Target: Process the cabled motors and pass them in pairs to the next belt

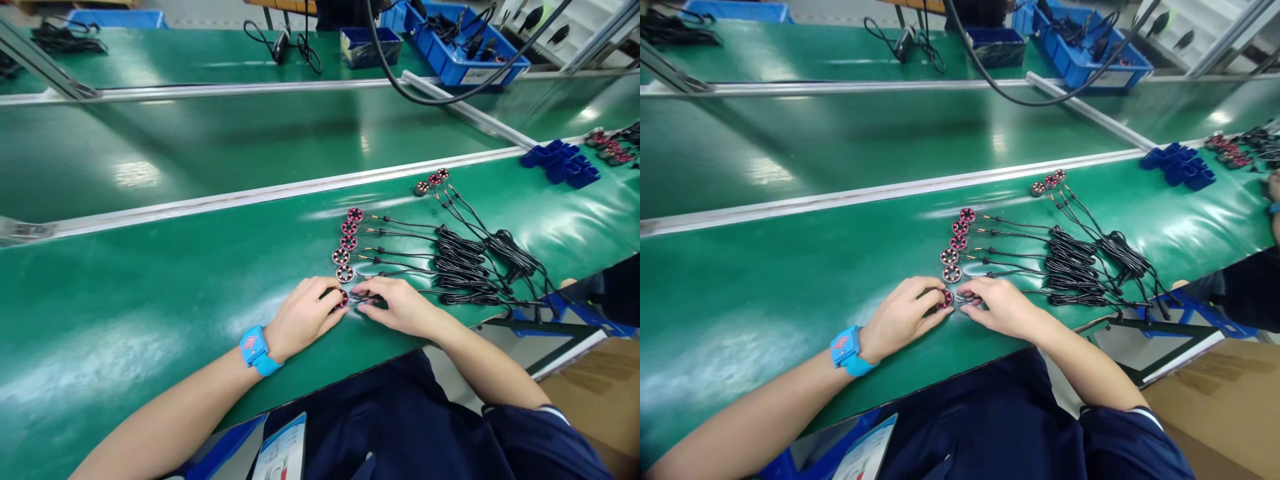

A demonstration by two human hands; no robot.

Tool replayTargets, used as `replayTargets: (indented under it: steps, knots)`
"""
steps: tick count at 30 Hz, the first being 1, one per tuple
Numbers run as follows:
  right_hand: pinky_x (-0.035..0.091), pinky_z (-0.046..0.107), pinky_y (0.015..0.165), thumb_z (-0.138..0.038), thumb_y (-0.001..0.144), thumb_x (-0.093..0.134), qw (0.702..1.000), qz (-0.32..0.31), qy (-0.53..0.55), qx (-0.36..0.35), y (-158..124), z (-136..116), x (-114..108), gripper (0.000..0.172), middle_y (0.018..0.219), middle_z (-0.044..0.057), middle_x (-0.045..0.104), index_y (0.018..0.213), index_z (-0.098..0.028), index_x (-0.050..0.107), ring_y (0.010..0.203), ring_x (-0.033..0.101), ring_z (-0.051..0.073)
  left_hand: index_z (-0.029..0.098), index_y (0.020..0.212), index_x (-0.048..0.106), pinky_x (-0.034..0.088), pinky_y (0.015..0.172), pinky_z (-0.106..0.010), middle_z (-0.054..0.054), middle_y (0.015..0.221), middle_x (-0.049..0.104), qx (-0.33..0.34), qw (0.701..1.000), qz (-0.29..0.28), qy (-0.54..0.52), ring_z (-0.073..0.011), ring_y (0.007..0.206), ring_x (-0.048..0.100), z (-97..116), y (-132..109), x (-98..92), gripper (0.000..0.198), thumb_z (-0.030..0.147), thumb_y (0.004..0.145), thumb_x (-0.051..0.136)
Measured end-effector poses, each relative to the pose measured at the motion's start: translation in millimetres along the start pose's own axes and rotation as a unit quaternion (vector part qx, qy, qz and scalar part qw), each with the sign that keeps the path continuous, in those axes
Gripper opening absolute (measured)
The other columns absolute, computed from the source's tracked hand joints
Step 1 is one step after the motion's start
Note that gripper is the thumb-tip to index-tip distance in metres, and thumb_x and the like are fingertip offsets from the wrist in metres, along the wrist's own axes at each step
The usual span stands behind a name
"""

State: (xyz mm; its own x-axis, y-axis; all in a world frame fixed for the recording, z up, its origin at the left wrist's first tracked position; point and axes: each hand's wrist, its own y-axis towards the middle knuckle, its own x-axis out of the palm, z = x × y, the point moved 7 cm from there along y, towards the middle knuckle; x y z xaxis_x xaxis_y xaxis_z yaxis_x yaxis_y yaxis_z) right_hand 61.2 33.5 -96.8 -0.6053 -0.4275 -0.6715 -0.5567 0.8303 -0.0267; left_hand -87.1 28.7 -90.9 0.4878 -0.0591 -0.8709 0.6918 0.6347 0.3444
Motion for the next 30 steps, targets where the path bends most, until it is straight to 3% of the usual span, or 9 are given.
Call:
replayTargets:
  steps: [4,9,13,16,18,21,24,27,30]
  knots:
    - [0.047,0.024,0.066,-0.033,0.094,0.060,0.994,-0.027,0.092,0.054,-1,8,2,0.019,0.084,0.002,0.069,0.099,-0.018,0.070,0.069,0.058,0.012,0.018,0.096,0.057,0.050,0.080,-0.033,-0.007,0.103,0.067,0.012,0.999,0.019,-0.023,-0.0186,0.090,0.062,4,0,-3.0,0.009,0.026,0.098,0.057]
    - [0.049,0.024,0.073,-0.036,0.093,0.061,0.953,0.000,0.279,0.121,-3,20,6,0.023,0.090,0.003,0.071,0.099,-0.016,0.071,0.078,0.062,0.013,0.019,0.102,0.049,0.051,0.076,-0.031,-0.006,0.099,0.067,0.035,0.996,0.050,-0.064,-0.0181,0.087,0.064,12,1,-5.9,0.013,0.025,0.097,0.060]
    - [0.051,0.026,0.077,-0.033,0.093,0.059,0.941,-0.012,0.307,0.140,-1,24,10,0.026,0.086,0.003,0.070,0.108,-0.015,0.069,0.079,0.065,0.013,0.019,0.103,0.045,0.050,0.072,-0.031,-0.007,0.096,0.066,0.034,0.996,0.064,-0.057,-0.0182,0.083,0.062,12,0,-5.9,0.016,0.026,0.097,0.058]
    - [0.052,0.029,0.084,-0.028,0.097,0.053,0.957,-0.026,0.264,0.119,-4,18,9,0.037,0.086,0.002,0.072,0.132,-0.016,0.058,0.084,0.069,0.015,0.018,0.103,0.047,0.049,0.069,-0.032,-0.006,0.091,0.063,0.018,0.999,0.034,-0.032,-0.0186,0.078,0.059,7,-2,-1.2,0.016,0.031,0.099,0.055]
    - [0.052,0.033,0.091,-0.026,0.099,0.049,0.979,-0.030,0.183,0.087,-9,9,3,0.042,0.098,0.004,0.074,0.140,-0.020,0.052,0.095,0.069,0.016,0.017,0.104,0.049,0.048,0.067,-0.032,-0.005,0.088,0.061,0.006,1.000,-0.002,-0.024,-0.0188,0.075,0.058,3,-4,2.5,0.020,0.036,0.099,0.053]
    - [0.048,0.037,0.101,-0.024,0.100,0.047,0.999,0.021,0.037,0.022,-14,-6,-18,0.037,0.123,0.005,0.068,0.136,-0.024,0.056,0.115,0.062,0.019,0.016,0.107,0.052,0.050,0.070,-0.032,-0.005,0.091,0.062,-0.008,0.998,-0.027,-0.052,-0.0192,0.078,0.059,-3,-4,1.9,0.037,0.051,0.096,0.056]
    - [0.048,0.035,0.102,-0.023,0.099,0.049,0.996,0.075,-0.046,-0.015,-8,-13,-41,0.032,0.127,0.004,0.067,0.129,-0.024,0.060,0.117,0.061,0.018,0.016,0.105,0.056,0.050,0.078,-0.033,-0.007,0.097,0.066,-0.016,0.997,0.009,-0.070,-0.0196,0.087,0.062,-12,3,-6.7,0.038,0.054,0.095,0.057]
    - [0.049,0.036,0.101,-0.027,0.096,0.056,0.995,0.023,-0.101,-0.013,11,-7,-44,0.035,0.127,0.005,0.067,0.131,-0.023,0.060,0.115,0.063,0.021,0.018,0.105,0.063,0.048,0.085,-0.034,-0.007,0.104,0.070,0.019,0.999,0.030,-0.024,-0.0198,0.098,0.064,-17,14,-9.5,0.024,0.040,0.100,0.054]
    - [0.050,0.033,0.089,-0.029,0.093,0.062,0.989,-0.064,-0.132,0.014,27,5,-34,0.039,0.112,0.004,0.072,0.131,-0.022,0.061,0.100,0.068,0.021,0.020,0.110,0.066,0.046,0.089,-0.034,-0.005,0.106,0.073,0.072,0.997,0.013,0.019,-0.0188,0.103,0.064,-17,23,-3.4,0.021,0.033,0.103,0.051]
